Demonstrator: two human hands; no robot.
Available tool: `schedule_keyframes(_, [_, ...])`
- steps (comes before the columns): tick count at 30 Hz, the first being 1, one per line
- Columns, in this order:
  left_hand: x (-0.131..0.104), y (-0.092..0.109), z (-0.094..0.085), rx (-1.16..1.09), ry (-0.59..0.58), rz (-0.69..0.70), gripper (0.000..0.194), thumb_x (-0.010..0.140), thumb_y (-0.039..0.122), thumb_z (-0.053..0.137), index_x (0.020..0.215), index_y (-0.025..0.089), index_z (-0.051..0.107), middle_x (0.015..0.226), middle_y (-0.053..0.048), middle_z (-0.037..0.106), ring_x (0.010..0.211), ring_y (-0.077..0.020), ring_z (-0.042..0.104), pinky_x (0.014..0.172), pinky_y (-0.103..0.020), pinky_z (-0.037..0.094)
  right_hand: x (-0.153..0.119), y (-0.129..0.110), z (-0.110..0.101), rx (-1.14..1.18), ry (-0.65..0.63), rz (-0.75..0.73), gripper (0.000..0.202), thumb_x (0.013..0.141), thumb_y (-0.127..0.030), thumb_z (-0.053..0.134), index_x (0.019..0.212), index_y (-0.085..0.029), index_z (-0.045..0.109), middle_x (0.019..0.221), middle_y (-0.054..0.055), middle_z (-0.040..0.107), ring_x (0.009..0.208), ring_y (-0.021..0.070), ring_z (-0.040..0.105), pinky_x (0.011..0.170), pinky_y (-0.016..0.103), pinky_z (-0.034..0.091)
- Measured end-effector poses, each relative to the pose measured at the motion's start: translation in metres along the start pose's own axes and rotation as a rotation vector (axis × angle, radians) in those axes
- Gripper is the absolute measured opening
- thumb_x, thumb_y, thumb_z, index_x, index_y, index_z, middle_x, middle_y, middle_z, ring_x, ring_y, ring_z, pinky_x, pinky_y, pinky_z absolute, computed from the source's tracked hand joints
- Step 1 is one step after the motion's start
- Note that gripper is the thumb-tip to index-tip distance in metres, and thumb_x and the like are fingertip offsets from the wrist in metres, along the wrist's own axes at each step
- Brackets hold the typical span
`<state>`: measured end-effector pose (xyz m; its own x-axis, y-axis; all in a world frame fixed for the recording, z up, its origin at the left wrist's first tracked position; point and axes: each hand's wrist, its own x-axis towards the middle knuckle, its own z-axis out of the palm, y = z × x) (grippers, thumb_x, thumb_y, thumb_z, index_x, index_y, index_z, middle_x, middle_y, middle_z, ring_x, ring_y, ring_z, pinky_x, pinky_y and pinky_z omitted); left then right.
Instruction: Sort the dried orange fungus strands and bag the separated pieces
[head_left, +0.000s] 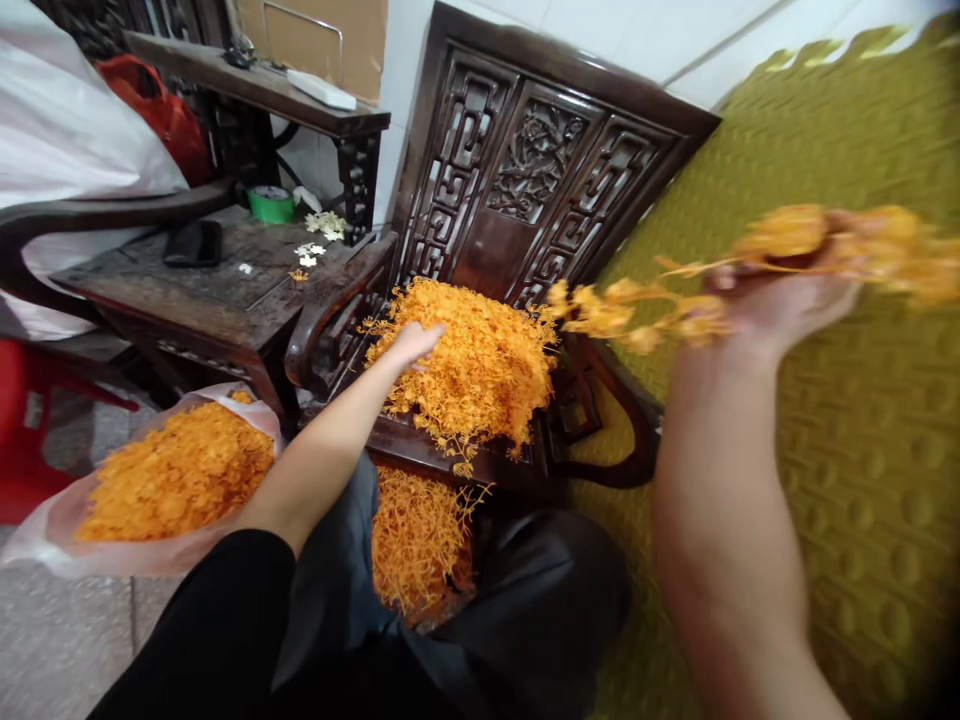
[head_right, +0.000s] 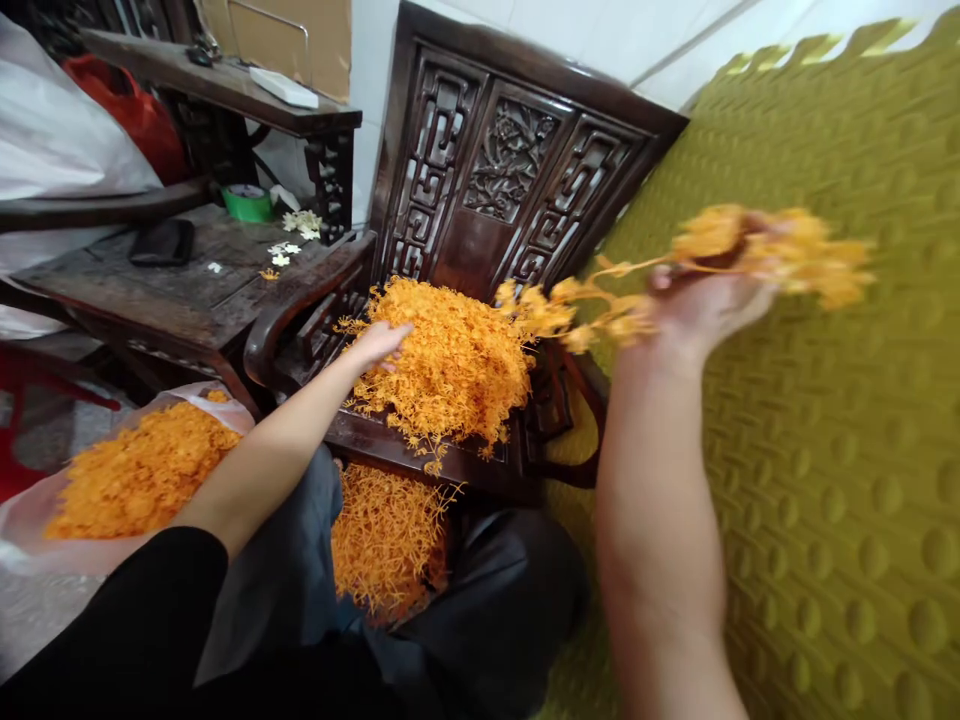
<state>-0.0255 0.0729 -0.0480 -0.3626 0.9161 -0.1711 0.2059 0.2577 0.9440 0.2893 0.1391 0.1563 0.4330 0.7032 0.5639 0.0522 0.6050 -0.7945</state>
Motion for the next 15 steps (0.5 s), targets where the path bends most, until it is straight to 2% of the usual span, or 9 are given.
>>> schedule_keyframes(2, [-0.016,0.005,-0.013,0.171,0.048,0.035,0.070,0.074,0.047,0.086,0.130,0.011,0.064,0.131,-0.026,0.068,0.128,-0.0404,0.063,0.106,-0.048,0.051,-0.026,-0.004,0.007,0.097,-0.129,0.166,0.064,0.106,-0.027,0.003,0.107,-0.024,0.067,0.137,0.010,0.061,0.082,0.0121,0.061,0.054,0.030,0.032])
schedule_keyframes(4, [-0.034,0.013,-0.025,0.426,0.132,0.173,0.090,0.071,0.038,0.089,0.148,0.008,0.052,0.151,-0.031,0.053,0.144,-0.0470,0.047,0.116,-0.057,0.041,-0.060,-0.005,0.010,0.105,-0.304,0.284,0.045,0.104,-0.026,0.017,0.102,-0.023,0.062,0.133,0.012,0.060,0.079,0.0134,0.056,0.055,0.030,0.034])
schedule_keyframes(5, [-0.044,0.019,-0.030,0.542,0.173,0.284,0.090,0.076,0.036,0.086,0.152,0.008,0.048,0.154,-0.031,0.050,0.146,-0.0473,0.044,0.118,-0.061,0.038,-0.077,-0.004,0.011,0.104,-0.411,0.311,0.036,0.103,-0.030,0.024,0.099,-0.024,0.059,0.126,0.011,0.061,0.077,0.0147,0.054,0.056,0.031,0.035])
schedule_keyframes(6, [-0.054,0.025,-0.033,0.592,0.202,0.403,0.081,0.082,0.037,0.081,0.152,0.009,0.049,0.152,-0.029,0.053,0.146,-0.0450,0.045,0.119,-0.061,0.036,-0.095,-0.002,0.011,0.114,-0.503,0.326,0.027,0.101,-0.035,0.032,0.095,-0.025,0.057,0.115,0.010,0.062,0.073,0.0156,0.050,0.056,0.031,0.037])
schedule_keyframes(8, [-0.075,0.036,-0.032,0.444,0.164,0.579,0.053,0.095,0.042,0.066,0.139,0.012,0.061,0.141,-0.022,0.064,0.137,-0.0362,0.057,0.118,-0.055,0.042,-0.129,0.006,0.012,0.150,-0.637,0.349,0.022,0.094,-0.047,0.049,0.087,-0.027,0.054,0.095,0.005,0.057,0.068,0.0162,0.044,0.056,0.031,0.039])
schedule_keyframes(9, [-0.086,0.039,-0.029,0.277,0.074,0.601,0.046,0.099,0.047,0.060,0.130,0.014,0.066,0.132,-0.020,0.070,0.127,-0.0318,0.064,0.113,-0.050,0.048,-0.145,0.011,0.013,0.167,-0.673,0.361,0.026,0.090,-0.052,0.056,0.084,-0.027,0.054,0.088,0.004,0.054,0.065,0.0159,0.042,0.055,0.031,0.039])
schedule_keyframes(11, [-0.105,0.042,-0.017,-0.072,-0.250,0.510,0.051,0.101,0.058,0.052,0.125,0.016,0.067,0.120,-0.018,0.075,0.108,-0.0264,0.074,0.094,-0.042,0.060,-0.171,0.022,0.015,0.162,-0.721,0.379,0.034,0.085,-0.060,0.063,0.082,-0.027,0.060,0.079,0.002,0.051,0.060,0.0149,0.041,0.052,0.030,0.037])
schedule_keyframes(13, [-0.121,0.040,-0.006,-0.303,-0.510,0.338,0.057,0.094,0.062,0.063,0.131,0.018,0.062,0.116,-0.018,0.076,0.094,-0.0248,0.077,0.075,-0.037,0.063,-0.189,0.033,0.018,0.118,-0.777,0.383,0.039,0.087,-0.066,0.065,0.090,-0.027,0.070,0.075,0.002,0.054,0.058,0.0149,0.045,0.050,0.030,0.039])
schedule_keyframes(15, [-0.129,0.035,0.000,-0.372,-0.637,0.174,0.061,0.084,0.058,0.078,0.129,0.020,0.061,0.108,-0.017,0.078,0.076,-0.0225,0.076,0.056,-0.032,0.059,-0.198,0.045,0.018,0.063,-0.817,0.353,0.043,0.086,-0.064,0.071,0.109,-0.028,0.076,0.078,0.002,0.061,0.062,0.0167,0.053,0.056,0.034,0.045])
